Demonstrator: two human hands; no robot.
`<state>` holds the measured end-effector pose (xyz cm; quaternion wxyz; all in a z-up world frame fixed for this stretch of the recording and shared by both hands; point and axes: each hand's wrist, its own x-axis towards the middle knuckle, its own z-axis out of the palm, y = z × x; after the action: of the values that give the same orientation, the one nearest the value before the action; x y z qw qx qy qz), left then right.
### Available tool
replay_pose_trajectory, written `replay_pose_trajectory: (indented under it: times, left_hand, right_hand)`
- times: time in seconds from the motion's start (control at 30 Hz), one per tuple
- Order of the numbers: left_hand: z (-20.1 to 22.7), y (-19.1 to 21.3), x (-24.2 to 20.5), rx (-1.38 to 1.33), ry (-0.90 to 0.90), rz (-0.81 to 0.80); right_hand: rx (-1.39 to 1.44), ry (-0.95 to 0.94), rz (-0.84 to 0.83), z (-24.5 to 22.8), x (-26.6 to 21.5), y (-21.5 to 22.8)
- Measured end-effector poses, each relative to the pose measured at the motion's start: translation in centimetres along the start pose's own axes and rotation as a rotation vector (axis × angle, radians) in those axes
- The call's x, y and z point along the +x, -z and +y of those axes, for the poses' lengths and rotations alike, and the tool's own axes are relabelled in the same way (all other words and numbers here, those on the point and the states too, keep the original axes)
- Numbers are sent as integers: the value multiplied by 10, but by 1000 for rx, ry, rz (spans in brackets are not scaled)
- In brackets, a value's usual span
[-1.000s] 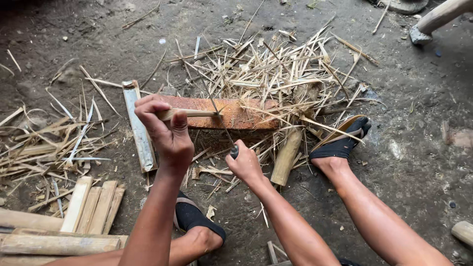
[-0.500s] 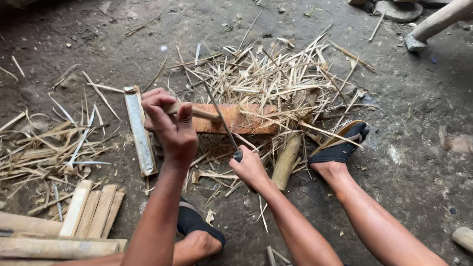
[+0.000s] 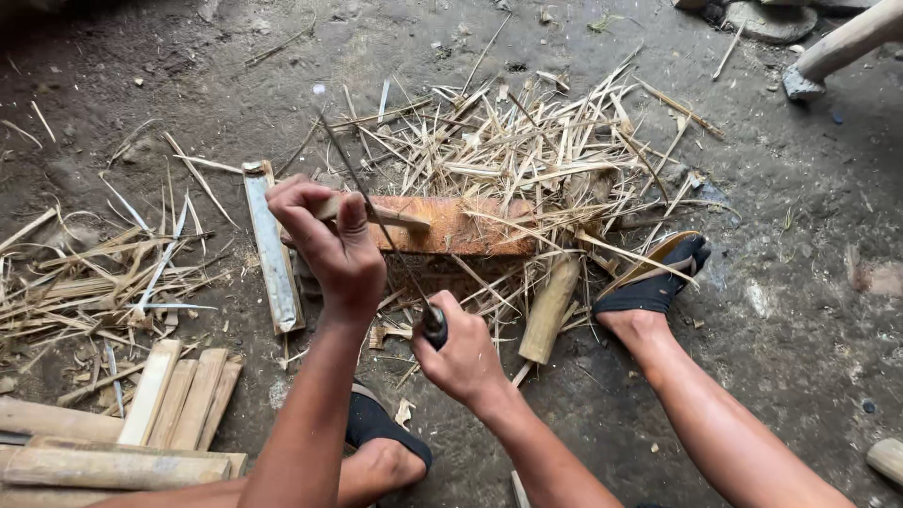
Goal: The person splits bamboo pieces using a knife and a wooden mallet. They position bamboo on a brick, strike it with the mallet, and separate the split sections. The person also stacks the split bamboo pieces on the ground.
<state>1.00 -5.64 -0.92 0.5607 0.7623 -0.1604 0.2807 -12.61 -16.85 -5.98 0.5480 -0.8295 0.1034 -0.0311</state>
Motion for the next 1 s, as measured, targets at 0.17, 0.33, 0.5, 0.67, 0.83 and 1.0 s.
replay_pose_trajectory:
  times: [0.17, 0.33, 0.5, 0.67, 0.83, 1.0]
  left_hand:
    - [-3, 8, -2, 0, 86, 3]
    - [-5, 0, 5, -41, 12, 2]
    - [-10, -1, -8, -47, 11, -38]
    - [-5, -20, 5, -83, 13, 10]
    - [4, -39, -7, -7, -53, -24]
    - [-9, -24, 16, -61, 77, 61]
  right_hand:
    - [-156, -321, -19, 25, 2, -9]
    - [-36, -241, -64, 41, 6, -7]
    - [-171, -427, -71, 70, 12, -11]
    - [-227, -379, -129, 56, 15, 4]
    - [108, -159, 39, 33, -9, -5]
    - [-70, -356, 20, 43, 17, -20]
